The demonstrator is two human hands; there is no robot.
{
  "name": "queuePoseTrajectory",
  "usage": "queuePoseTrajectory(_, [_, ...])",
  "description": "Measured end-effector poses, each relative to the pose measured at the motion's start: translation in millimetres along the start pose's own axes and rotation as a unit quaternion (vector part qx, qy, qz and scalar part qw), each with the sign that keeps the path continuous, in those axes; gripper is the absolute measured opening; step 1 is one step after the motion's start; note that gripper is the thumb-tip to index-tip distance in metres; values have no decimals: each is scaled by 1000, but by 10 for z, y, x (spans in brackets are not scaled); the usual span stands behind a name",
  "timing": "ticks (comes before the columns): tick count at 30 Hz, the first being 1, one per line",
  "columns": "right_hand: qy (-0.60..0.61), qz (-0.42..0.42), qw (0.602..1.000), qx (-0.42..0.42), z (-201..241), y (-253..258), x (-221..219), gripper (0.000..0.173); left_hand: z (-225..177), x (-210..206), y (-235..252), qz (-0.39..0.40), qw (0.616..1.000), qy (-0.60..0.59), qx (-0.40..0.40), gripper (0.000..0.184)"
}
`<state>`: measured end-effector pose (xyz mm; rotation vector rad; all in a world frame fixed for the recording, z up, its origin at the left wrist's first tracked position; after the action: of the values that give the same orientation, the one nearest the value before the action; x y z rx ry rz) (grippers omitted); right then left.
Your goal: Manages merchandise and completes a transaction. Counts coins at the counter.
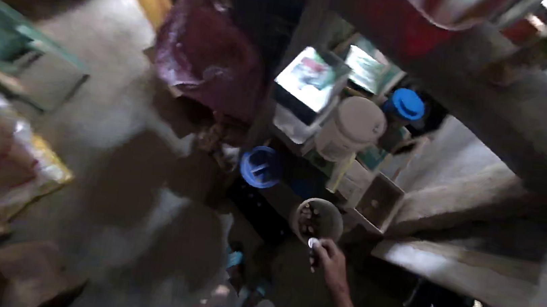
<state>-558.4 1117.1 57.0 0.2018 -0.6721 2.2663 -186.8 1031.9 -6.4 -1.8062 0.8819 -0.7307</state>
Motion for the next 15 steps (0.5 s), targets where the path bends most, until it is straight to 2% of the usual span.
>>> queuePoseTrajectory(5, [118,135,984,3,347,-479,-629,7,182,235,-225,-68,991,-119,13,29])
queuePoseTrajectory(6, [128,166,978,-2,471,-522,-773,9,176,302,-240,-78,988,-134,13,28])
queuePoseTrajectory(8, [144,234,962,-10,756,-523,-1092,22,189,477,-195,-91,984,-156,6,28])
queuePoseTrajectory(9, [152,262,953,-11,880,-492,-1263,26,223,561,-156,-97,980,-173,-1,27])
queuePoseTrajectory(12, [207,315,926,-7,1140,-232,-1843,20,295,946,-31,-100,968,-231,5,27])
queuePoseTrajectory(15, [263,348,899,-21,1338,184,-2629,21,355,1604,147,-120,954,-275,11,28])
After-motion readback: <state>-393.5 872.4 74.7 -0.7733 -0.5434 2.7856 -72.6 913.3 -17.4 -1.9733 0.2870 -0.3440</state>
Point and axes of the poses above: each hand's wrist, its own y-axis towards the middle knuckle, its own x-axis out of the back of the hand, z = x × y, the point moved 1 cm from there along y, towards the middle knuckle, and after that the axes turned 11 degrees about x, right-handed, at the moved point
